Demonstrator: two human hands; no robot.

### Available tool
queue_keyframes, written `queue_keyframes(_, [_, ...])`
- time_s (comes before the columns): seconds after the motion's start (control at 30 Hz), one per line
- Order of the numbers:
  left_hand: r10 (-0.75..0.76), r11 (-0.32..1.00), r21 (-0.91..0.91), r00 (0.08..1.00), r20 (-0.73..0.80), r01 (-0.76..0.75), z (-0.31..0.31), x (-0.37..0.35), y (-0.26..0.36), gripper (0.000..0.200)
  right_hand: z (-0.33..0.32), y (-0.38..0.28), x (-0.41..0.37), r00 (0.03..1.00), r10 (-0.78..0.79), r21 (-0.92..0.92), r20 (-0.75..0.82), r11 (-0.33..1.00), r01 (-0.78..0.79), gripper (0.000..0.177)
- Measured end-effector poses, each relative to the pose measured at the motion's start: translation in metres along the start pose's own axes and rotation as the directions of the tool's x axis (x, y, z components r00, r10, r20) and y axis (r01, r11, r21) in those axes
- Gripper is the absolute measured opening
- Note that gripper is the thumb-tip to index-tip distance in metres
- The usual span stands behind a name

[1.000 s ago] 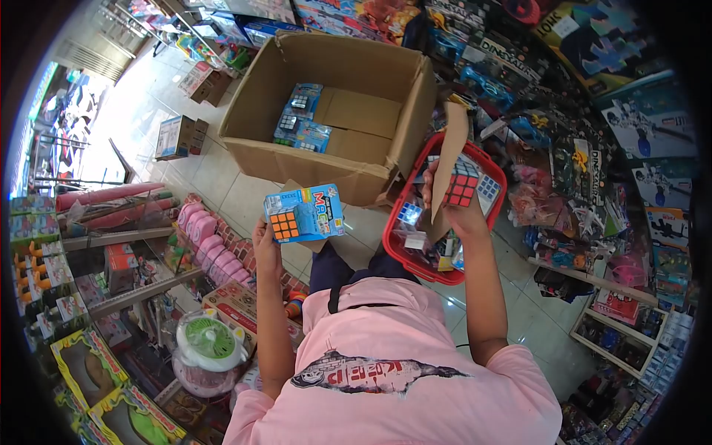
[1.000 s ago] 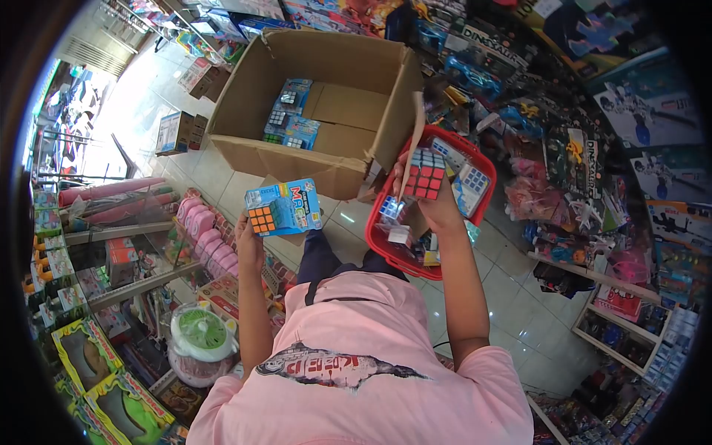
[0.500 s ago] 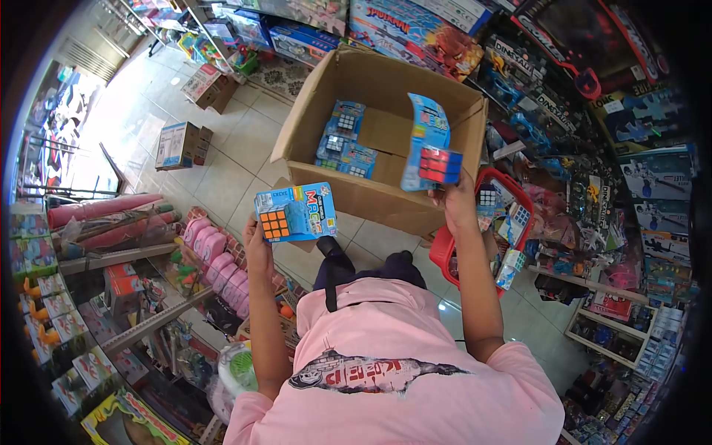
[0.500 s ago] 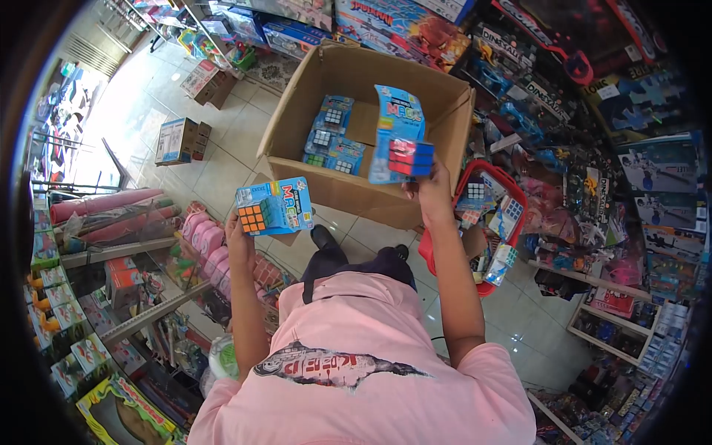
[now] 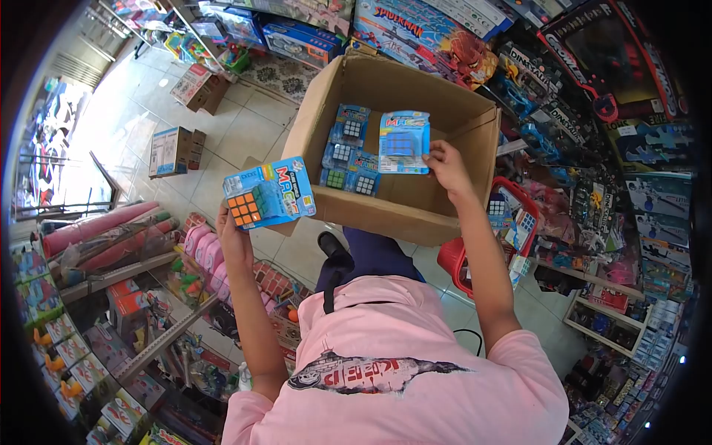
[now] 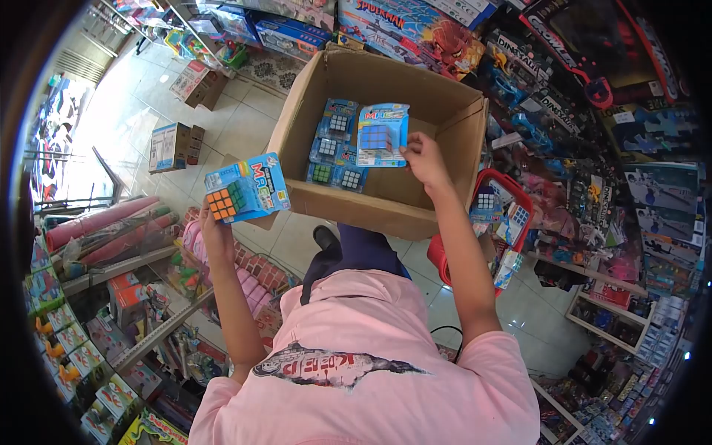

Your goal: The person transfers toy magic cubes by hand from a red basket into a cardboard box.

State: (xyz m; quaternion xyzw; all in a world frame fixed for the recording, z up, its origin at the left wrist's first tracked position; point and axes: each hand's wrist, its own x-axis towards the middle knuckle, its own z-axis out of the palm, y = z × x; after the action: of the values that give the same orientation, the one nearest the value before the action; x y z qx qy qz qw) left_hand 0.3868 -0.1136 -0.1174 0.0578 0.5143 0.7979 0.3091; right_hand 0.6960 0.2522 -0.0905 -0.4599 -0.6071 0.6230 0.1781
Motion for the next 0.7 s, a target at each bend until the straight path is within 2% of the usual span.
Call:
queue_keyframes(0.1, [0.049, 0.999, 0.007, 0.999, -0.001, -0.049, 0.020, 0.024, 0.018, 0.023, 0.008, 0.031, 0.063, 0.991, 0.112, -0.139, 0.076, 0.985, -0.101, 0.014])
queue_keyframes(0.2, [0.090, 0.995, 0.044, 0.996, 0.018, -0.091, 0.024, 0.051, 0.027, 0.025, 0.025, 0.085, 0.123, 0.961, 0.263, -0.239, 0.080, 0.941, -0.238, 0.014])
queue_keyframes(0.3, [0.107, 0.993, 0.057, 0.993, -0.043, -0.104, 0.038, 0.067, 0.033, 0.026, 0.039, 0.146, 0.164, 0.835, 0.496, -0.112, 0.240, 0.868, -0.483, 0.016])
queue_keyframes(0.4, [0.122, 0.991, 0.066, 0.991, -0.055, -0.118, 0.046, 0.082, 0.029, 0.027, 0.062, 0.199, 0.175, 0.811, 0.539, -0.182, 0.229, 0.842, -0.508, 0.015])
queue_keyframes(0.5, [0.074, 0.993, 0.103, 0.994, -0.078, -0.066, 0.049, 0.092, 0.026, 0.026, 0.079, 0.210, 0.172, 0.840, 0.536, -0.417, 0.090, 0.786, -0.457, 0.017])
queue_keyframes(0.53, [0.076, 0.992, 0.106, 0.992, -0.101, -0.065, 0.056, 0.095, 0.025, 0.026, 0.080, 0.213, 0.170, 0.933, 0.353, -0.625, 0.063, 0.743, -0.239, 0.017])
queue_keyframes(0.63, [0.065, 0.992, 0.114, 0.988, -0.138, -0.050, 0.067, 0.102, 0.022, 0.027, 0.082, 0.231, 0.166, 0.989, 0.144, -0.749, 0.025, 0.658, -0.077, 0.019])
queue_keyframes(0.67, [0.054, 0.993, 0.115, 0.990, -0.130, -0.039, 0.061, 0.107, 0.020, 0.029, 0.080, 0.238, 0.168, 0.970, 0.244, -0.688, 0.019, 0.707, -0.165, 0.020])
queue_keyframes(0.7, [0.044, 0.993, 0.115, 0.992, -0.120, -0.030, 0.056, 0.111, 0.019, 0.030, 0.079, 0.217, 0.164, 0.940, 0.340, -0.623, 0.021, 0.740, -0.254, 0.021])
